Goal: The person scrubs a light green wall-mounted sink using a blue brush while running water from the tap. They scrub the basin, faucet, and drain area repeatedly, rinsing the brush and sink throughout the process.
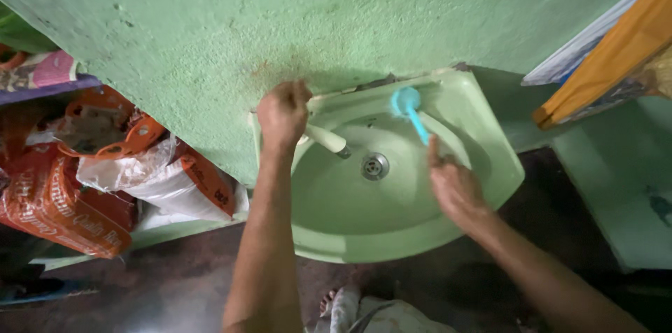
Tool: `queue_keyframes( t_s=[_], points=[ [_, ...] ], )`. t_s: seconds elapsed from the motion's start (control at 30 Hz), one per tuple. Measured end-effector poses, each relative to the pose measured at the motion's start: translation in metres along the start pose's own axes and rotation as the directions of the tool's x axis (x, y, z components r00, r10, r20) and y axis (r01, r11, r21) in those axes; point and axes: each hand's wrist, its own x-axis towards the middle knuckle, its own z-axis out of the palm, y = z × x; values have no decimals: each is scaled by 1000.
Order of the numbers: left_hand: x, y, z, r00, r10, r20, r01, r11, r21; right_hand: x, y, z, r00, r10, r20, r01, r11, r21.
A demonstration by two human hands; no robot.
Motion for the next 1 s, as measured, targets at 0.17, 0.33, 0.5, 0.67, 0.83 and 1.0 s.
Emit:
queue_keyframes(
  t_s=[0.17, 0.33, 0.5, 0.67, 0.83, 1.0],
  points=[
    [1, 23, -8, 840, 438, 319, -535, 578, 616, 17, -67, 11, 932, -313, -181, 297, 948, -111],
    [-7, 1, -11, 906, 412, 93, -423, 883, 205, -1, -17, -6, 975, -126, -185, 117, 991, -57],
    [-12, -25, 31, 956, -124, -267, -47, 830, -555, 3, -13, -1, 997, -18, -76, 18, 1000, 3],
    [-18, -38, 36, 941, -289, -177, 104, 742, -662, 9, -50, 0, 967, -186, -171, 170, 980, -106],
    [-48, -88, 56, 968, -196, -158, 97, 870, -484, 9, 27, -14, 981, 179, -80, -188, 974, -128],
    [-53, -87, 69, 959, -179, -220, 18, 812, -584, 21, 24, -12, 989, 145, -16, -144, 989, 29]
  ],
)
